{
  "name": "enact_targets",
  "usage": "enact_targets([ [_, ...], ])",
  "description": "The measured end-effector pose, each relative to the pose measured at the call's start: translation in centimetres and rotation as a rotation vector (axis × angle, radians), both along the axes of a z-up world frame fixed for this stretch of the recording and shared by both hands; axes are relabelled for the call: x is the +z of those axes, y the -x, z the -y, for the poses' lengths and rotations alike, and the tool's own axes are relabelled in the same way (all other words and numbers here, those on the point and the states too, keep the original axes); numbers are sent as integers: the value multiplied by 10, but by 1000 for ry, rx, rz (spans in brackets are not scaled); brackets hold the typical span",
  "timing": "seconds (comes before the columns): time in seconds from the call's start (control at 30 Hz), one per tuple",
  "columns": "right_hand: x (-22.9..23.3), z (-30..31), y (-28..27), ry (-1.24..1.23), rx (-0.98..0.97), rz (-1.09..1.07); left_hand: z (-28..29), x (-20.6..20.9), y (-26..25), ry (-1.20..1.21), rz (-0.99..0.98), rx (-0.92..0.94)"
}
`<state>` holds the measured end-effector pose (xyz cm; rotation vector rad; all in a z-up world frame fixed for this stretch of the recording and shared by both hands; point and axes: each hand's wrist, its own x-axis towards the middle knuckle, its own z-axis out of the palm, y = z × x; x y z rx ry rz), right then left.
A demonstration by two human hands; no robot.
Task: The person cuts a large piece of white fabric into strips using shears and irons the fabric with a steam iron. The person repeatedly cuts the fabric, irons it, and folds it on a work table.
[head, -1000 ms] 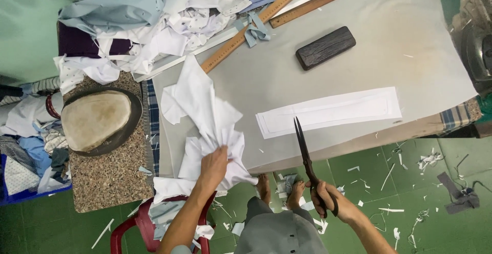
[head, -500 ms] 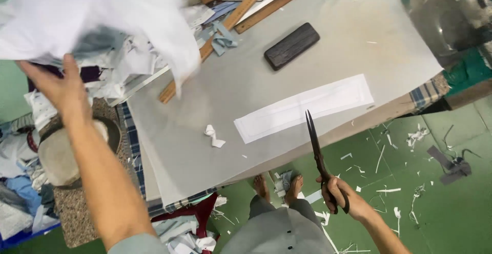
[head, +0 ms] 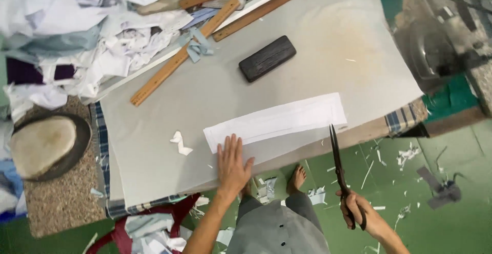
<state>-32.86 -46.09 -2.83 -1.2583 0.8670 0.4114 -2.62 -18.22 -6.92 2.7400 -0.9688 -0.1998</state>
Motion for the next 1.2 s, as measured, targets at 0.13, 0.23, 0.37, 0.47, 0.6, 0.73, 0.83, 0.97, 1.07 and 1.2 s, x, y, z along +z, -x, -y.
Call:
enact_targets([
  [0.13,-13,59,-1,-3,98,43,40,-31,28,-13,100,124],
  [0.23,-15,93,-9,7,190,12,51,-38,38,-20,145,230],
  [0.37,-4,111,-17,34,285,47,55,-36,44,-30,182,274],
  [0.47,-23,121,0,-54,250,-12,57,-42,45,-54,157,286],
  [0.6,-10,116,6,27,285,-70,57,-48,47,14,233,265],
  [0.73,-4,114,9,61,339,-2,56,-57,49,-20,233,300],
  [0.83,6,111,6,80,344,-36,57,-47,50,52,305,294],
  [0.97,15,105,12,-5,312,-89,55,-46,49,58,268,246],
  [1.07,18,104,20,-190,261,17,56,-51,51,38,243,227],
  [1.2,12,97,4,-222,252,46,60,-46,47,10,239,200],
])
